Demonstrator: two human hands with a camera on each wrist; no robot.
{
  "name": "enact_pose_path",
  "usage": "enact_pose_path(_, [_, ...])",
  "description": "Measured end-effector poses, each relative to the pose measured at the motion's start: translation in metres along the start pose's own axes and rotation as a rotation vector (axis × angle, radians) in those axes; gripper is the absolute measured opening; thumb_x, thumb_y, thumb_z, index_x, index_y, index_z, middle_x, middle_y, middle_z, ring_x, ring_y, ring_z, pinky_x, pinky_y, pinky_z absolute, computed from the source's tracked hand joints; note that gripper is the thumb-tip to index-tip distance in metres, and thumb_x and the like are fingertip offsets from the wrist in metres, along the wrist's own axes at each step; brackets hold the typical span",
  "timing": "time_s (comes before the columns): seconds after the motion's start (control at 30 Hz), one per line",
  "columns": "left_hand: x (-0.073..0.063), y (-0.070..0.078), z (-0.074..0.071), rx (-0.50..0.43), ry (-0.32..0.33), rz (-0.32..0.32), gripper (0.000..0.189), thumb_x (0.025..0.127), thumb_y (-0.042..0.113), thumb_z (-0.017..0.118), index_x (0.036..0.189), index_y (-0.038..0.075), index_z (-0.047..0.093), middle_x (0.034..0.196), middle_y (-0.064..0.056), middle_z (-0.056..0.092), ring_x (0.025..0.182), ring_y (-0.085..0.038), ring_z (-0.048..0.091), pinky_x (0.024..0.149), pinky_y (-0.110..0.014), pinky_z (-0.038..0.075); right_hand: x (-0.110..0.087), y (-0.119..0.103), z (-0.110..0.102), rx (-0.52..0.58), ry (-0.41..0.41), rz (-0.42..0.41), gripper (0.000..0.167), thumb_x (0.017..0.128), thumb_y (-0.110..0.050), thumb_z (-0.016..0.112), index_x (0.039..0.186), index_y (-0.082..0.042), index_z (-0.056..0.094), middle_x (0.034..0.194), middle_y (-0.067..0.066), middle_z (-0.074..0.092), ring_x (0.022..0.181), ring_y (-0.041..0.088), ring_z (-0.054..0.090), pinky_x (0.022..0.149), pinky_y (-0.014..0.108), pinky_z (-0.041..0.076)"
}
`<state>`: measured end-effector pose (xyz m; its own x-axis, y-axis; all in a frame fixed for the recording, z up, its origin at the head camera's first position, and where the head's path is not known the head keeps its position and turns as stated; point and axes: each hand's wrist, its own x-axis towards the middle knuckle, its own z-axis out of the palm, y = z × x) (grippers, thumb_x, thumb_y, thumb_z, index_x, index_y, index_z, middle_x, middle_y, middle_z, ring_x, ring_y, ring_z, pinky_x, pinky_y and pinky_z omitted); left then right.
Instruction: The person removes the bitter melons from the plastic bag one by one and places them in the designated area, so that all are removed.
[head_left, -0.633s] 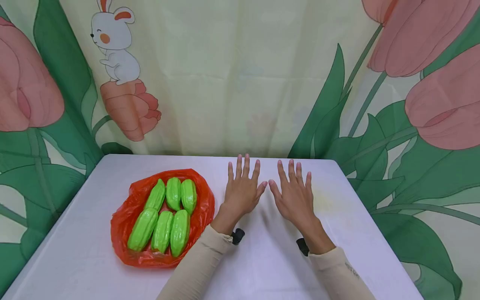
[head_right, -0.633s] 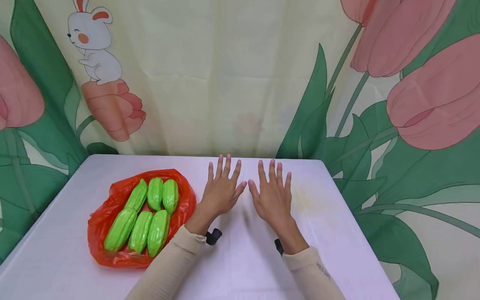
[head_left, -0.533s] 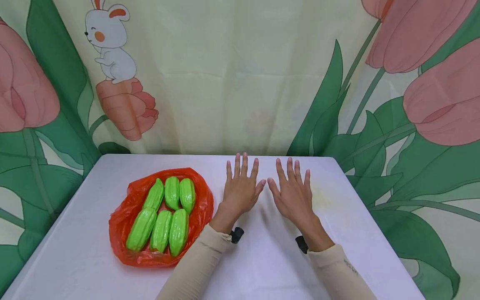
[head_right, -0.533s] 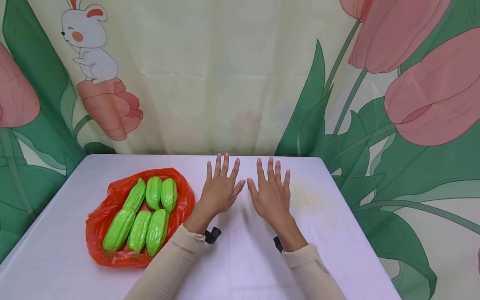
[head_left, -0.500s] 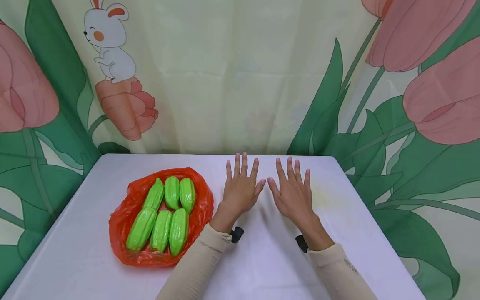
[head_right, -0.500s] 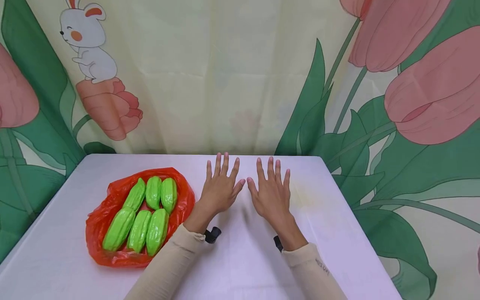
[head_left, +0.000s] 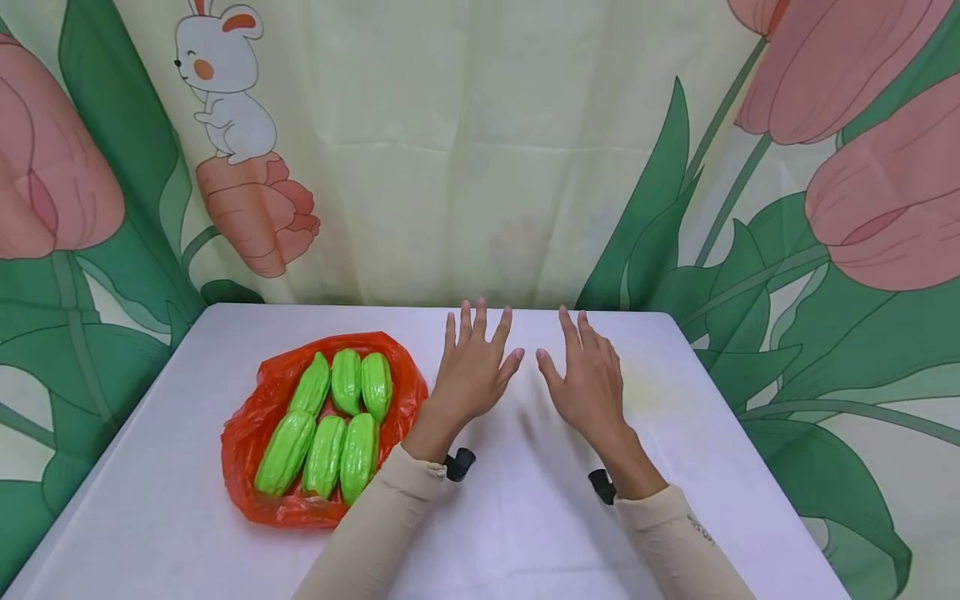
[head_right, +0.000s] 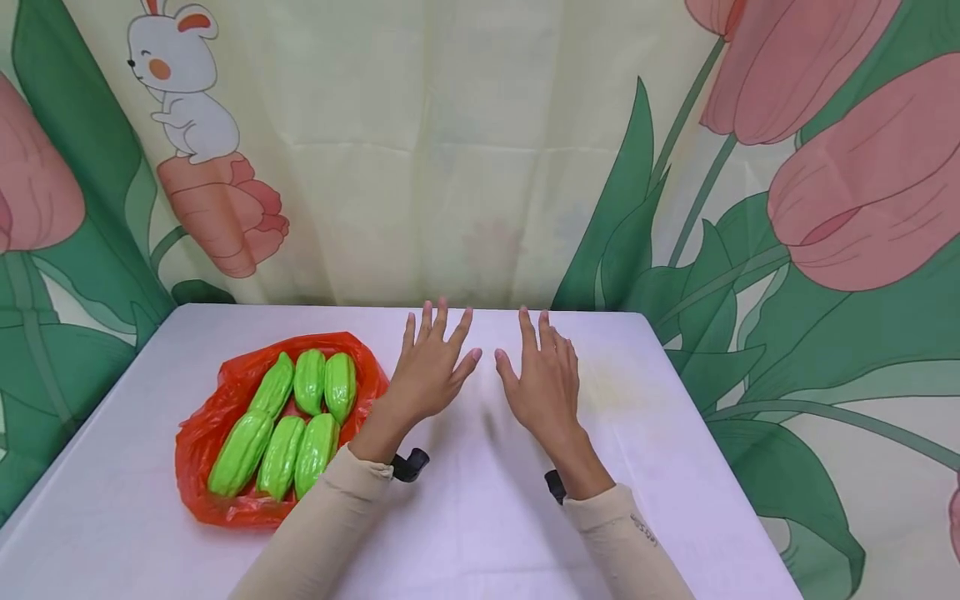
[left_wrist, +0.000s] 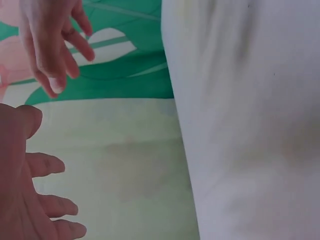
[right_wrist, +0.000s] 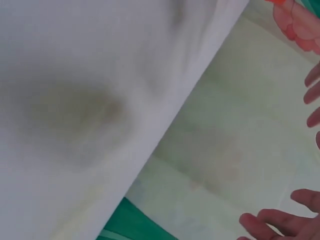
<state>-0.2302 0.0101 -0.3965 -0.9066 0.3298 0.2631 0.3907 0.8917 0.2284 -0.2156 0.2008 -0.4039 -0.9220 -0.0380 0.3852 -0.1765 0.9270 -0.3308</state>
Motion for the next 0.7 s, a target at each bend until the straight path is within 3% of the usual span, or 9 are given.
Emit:
enact_pose_path(0.1, [-0.005, -0.008, -0.008, -0.059, 0.024, 0.003, 0.066, 0.113, 0.051, 0.04, 0.17, 0.019, 0.029, 0.174, -0.025, 0.022, 0.164, -0.049, 0.014, 0.133, -0.065, 0.008, 0.001, -0.003, 0.003, 0.129, 0.056, 0.007, 0.076, 0.103, -0.038, 0.068, 0.167, -0.017, 0.035, 0.169, 0.021, 0.038, 0.144, 0.047, 0.048, 0.115, 0.066, 0.04])
enact_pose_path(0.23, [-0.013, -0.023, -0.019, -0.126, 0.087, 0.005, 0.062, 0.111, 0.048, 0.047, 0.166, 0.018, 0.04, 0.172, -0.025, 0.03, 0.162, -0.048, 0.024, 0.132, -0.065, 0.014, 0.001, -0.011, 0.007, 0.284, 0.088, 0.005, 0.074, 0.1, -0.032, 0.073, 0.165, -0.018, 0.041, 0.166, 0.016, 0.045, 0.144, 0.041, 0.049, 0.112, 0.065, 0.044])
enact_pose_path(0.4, [-0.024, -0.045, -0.027, -0.222, 0.154, 0.038, 0.058, 0.11, 0.044, 0.054, 0.161, 0.018, 0.048, 0.17, -0.024, 0.035, 0.16, -0.046, 0.029, 0.131, -0.065, 0.021, -0.001, -0.02, 0.012, 0.373, 0.089, 0.012, 0.075, 0.097, -0.031, 0.077, 0.164, -0.022, 0.042, 0.16, 0.012, 0.05, 0.138, 0.035, 0.053, 0.108, 0.06, 0.048])
enact_pose_path(0.7, [-0.047, -0.077, -0.04, -0.582, 0.092, 0.07, 0.055, 0.11, 0.038, 0.057, 0.161, 0.022, 0.047, 0.173, -0.012, 0.033, 0.159, -0.037, 0.031, 0.125, -0.07, 0.025, -0.003, -0.047, 0.022, 0.467, -0.018, 0.015, 0.078, 0.096, -0.041, 0.078, 0.164, -0.031, 0.041, 0.162, 0.003, 0.048, 0.142, 0.029, 0.049, 0.113, 0.058, 0.045])
